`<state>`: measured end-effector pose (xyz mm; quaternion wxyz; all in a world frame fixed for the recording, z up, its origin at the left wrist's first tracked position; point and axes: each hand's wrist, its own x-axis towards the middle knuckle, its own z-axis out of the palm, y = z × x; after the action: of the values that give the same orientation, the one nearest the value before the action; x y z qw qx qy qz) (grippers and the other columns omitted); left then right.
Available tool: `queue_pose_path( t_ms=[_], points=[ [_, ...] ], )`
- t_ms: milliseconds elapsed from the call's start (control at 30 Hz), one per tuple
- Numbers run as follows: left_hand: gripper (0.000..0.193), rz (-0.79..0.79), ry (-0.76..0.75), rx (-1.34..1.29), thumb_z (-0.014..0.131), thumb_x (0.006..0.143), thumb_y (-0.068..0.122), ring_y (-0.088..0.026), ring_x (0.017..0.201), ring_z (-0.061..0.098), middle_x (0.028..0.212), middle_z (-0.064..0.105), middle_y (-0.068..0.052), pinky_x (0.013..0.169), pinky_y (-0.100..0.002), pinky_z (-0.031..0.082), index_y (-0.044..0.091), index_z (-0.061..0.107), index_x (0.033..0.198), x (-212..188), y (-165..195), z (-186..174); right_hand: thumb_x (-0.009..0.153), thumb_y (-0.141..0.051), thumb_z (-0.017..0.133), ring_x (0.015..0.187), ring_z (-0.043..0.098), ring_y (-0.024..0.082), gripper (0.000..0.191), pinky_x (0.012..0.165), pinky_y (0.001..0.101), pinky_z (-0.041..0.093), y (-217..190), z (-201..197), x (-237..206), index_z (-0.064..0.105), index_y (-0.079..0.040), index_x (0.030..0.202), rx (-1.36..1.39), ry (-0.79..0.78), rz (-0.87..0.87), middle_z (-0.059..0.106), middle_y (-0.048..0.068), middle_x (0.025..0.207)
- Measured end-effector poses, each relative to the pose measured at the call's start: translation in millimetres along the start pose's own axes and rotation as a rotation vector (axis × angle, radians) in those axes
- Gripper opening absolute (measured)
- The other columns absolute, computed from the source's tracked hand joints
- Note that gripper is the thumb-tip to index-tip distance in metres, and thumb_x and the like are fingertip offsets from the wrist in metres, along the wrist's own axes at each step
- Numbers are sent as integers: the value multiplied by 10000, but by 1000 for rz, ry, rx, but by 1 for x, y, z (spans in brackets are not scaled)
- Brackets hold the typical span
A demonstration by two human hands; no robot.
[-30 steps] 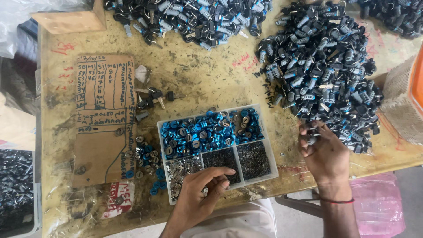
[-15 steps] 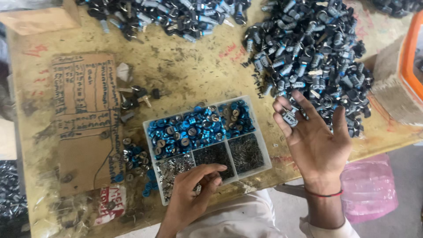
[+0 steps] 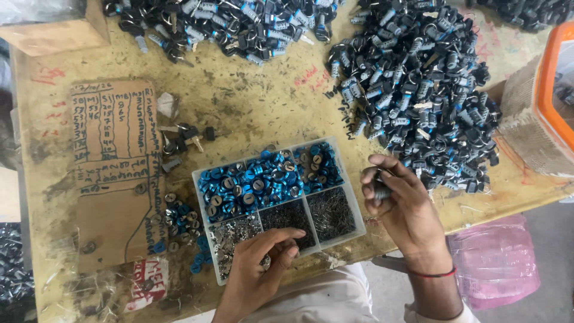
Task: The person assembles small lock cylinders by hand. They pick a metal cylinder, insert a spring, place a blue plastic cap, and add a metal pin, repeating the sequence with multiple units on a cluttered workbench.
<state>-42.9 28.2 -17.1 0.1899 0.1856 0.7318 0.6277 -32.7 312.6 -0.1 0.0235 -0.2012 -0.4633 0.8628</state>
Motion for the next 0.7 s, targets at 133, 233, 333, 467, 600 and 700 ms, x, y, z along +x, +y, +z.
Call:
queue_pose_path(
  t_ms=[133, 233, 333, 467, 600, 700],
  points=[
    [254, -13, 2, -10, 726, 899, 31, -122, 706, 728, 951, 803, -77, 572, -267, 565, 53, 739, 1152, -1, 1, 1, 1035, -70, 458, 661, 514, 88, 236, 460, 198, 389, 7, -2, -4, 600, -7, 1212, -35, -6, 13, 639, 84, 923],
    [253, -15, -3, -25, 723, 908, 33, -124, 731, 742, 963, 802, -82, 578, -269, 571, 53, 735, 1160, -1, 0, 1, 1037, -88, 471, 617, 487, 76, 237, 429, 192, 356, 8, 4, -5, 606, -2, 1212, -32, -9, 54, 646, 87, 905],
    [241, -24, -8, -20, 725, 908, 40, -128, 713, 741, 988, 809, -82, 564, -271, 573, 57, 736, 1148, 0, 1, 1, 1042, -98, 475, 642, 489, 73, 275, 481, 203, 373, 7, 12, -5, 591, 35, 1253, -37, -6, 52, 646, 76, 939],
    [242, -28, -16, -15, 718, 909, 46, -127, 734, 754, 1004, 811, -78, 549, -269, 566, 60, 734, 1151, 1, 1, 1, 941, -5, 490, 704, 530, 70, 402, 557, 222, 417, 6, 17, -8, 540, 62, 1335, -127, 46, 30, 657, 58, 1022],
    [254, 0, -13, -12, 718, 916, 40, -124, 772, 760, 983, 808, -79, 566, -263, 566, 58, 730, 1170, 0, 2, 0, 1040, -65, 468, 658, 494, 65, 370, 531, 213, 395, 8, 14, -9, 567, 82, 1365, -181, -29, -33, 683, 108, 1024],
    [256, 16, -7, -13, 719, 912, 34, -122, 773, 754, 969, 806, -78, 564, -260, 559, 59, 732, 1167, 0, 1, 1, 1074, -90, 459, 609, 473, 65, 338, 506, 206, 377, 10, 13, -9, 593, 79, 1333, -195, -81, -30, 691, 127, 989]
  ],
)
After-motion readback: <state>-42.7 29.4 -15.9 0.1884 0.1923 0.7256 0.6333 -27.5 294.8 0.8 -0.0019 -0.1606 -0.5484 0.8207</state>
